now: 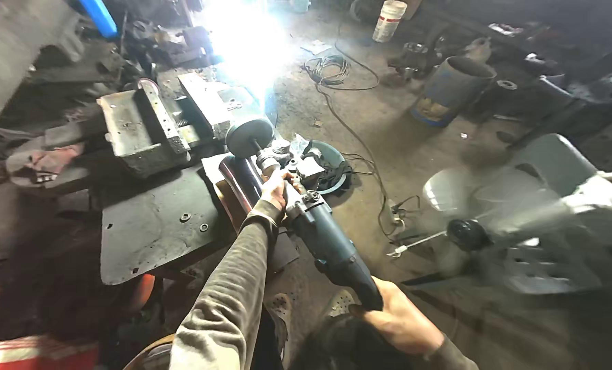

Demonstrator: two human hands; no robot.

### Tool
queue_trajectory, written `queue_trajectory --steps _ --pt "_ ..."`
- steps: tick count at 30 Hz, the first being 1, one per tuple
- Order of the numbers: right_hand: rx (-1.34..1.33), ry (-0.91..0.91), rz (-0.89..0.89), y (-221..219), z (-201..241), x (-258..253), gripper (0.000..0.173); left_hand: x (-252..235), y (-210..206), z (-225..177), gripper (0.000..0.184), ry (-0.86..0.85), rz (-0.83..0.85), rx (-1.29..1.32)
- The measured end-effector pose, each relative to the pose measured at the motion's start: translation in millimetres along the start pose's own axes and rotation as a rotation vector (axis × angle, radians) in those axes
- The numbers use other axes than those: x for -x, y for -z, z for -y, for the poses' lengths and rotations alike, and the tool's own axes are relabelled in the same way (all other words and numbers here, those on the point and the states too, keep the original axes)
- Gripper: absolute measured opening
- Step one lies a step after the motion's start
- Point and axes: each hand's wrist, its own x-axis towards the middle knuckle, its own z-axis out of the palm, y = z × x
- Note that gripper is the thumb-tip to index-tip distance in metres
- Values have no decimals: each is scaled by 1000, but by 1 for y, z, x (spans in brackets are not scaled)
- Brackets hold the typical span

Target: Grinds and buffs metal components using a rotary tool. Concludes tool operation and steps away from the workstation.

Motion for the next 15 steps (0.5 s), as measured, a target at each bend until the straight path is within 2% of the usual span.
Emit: queue_trajectory --steps 7,10,15 --pt "117 -1 46 -13 16 4 44 31 35 -17 15 -104 46 74" --pt "177 -9 62 -20 28 9 47 40 62 -12 13 -155 53 77" --pt "259 -26 99 -30 36 10 48 49 85 -7 13 -151 -17 146"
